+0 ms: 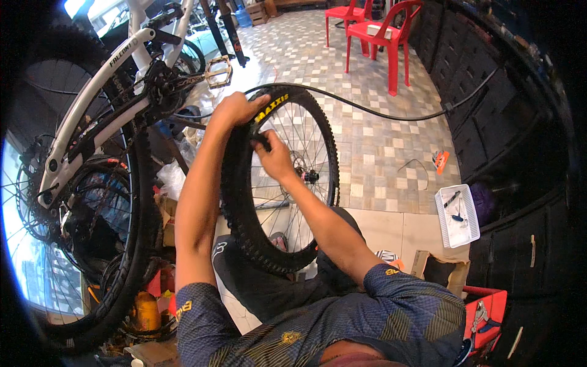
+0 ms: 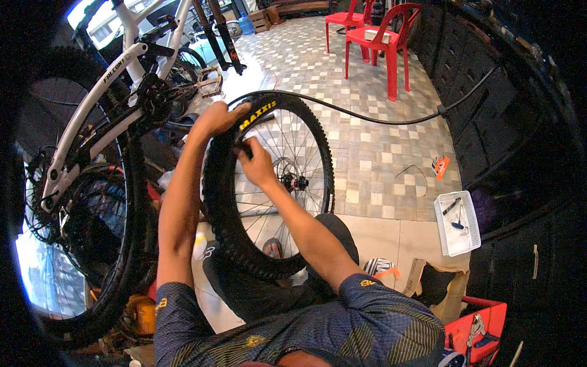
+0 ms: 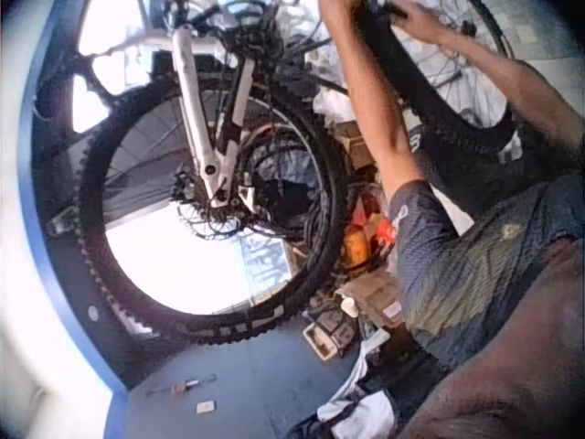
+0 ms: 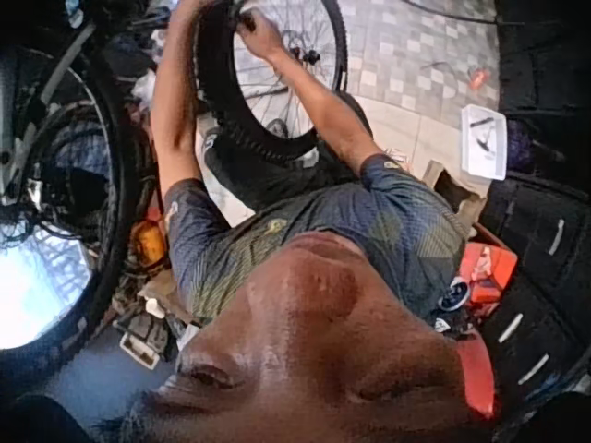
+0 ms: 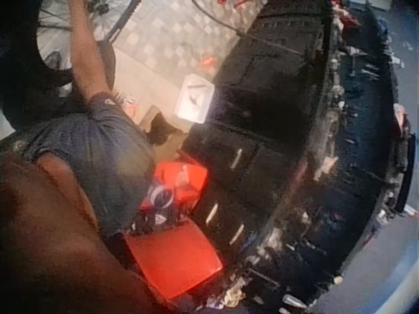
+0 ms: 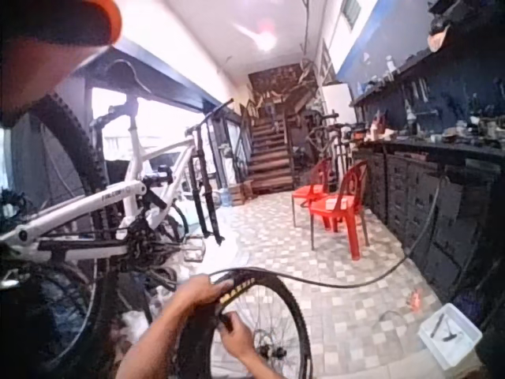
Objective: The person installs a bicycle tire onto a wheel rim, seating the bead by hand and then inflating the inner tube using a floor pump. The person repeatedly checks the tire seating and inflates the tube in stages.
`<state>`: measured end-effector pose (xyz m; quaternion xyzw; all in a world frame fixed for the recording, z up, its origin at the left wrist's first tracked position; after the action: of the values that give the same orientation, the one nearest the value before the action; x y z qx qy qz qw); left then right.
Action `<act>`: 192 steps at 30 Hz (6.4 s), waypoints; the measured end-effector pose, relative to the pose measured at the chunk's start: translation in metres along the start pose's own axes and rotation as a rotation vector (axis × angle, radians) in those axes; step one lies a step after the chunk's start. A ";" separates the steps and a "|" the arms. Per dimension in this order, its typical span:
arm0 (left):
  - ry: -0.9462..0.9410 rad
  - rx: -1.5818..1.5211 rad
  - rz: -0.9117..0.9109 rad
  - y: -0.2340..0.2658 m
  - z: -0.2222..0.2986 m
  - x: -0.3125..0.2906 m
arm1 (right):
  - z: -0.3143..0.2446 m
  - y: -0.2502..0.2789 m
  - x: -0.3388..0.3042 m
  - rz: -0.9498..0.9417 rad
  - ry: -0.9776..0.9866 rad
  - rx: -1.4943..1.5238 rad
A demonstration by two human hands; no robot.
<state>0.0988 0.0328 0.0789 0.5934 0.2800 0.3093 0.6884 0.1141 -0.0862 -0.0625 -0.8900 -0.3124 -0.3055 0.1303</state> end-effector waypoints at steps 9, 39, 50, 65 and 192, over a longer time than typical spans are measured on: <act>0.062 0.292 0.367 -0.049 -0.027 -0.017 | -0.007 -0.030 -0.029 -0.200 -0.144 0.129; 0.126 0.115 0.162 -0.039 -0.032 -0.004 | 0.117 -0.041 0.040 -0.498 -0.320 0.416; 0.015 -0.129 0.138 -0.044 -0.046 0.003 | 0.102 -0.032 0.037 -0.395 -0.514 0.539; -0.156 -0.697 0.073 -0.084 -0.063 0.026 | 0.088 -0.008 0.041 -0.325 -0.438 0.185; 0.453 -0.791 -0.571 -0.020 0.061 -0.091 | 0.171 0.205 0.122 -0.051 -0.985 -0.230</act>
<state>0.0875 -0.0777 0.0691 0.1076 0.4338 0.3119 0.8384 0.3983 -0.1139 -0.1280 -0.9292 -0.3227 0.1151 -0.1386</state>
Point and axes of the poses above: each hand's wrist, its own x-axis towards the middle knuckle, its own y-axis out of the back of the hand, z = x × y, the point moved 6 cm from there along x, towards the middle knuckle, and after that the axes turned 6 degrees about y, right-handed, at the moved point
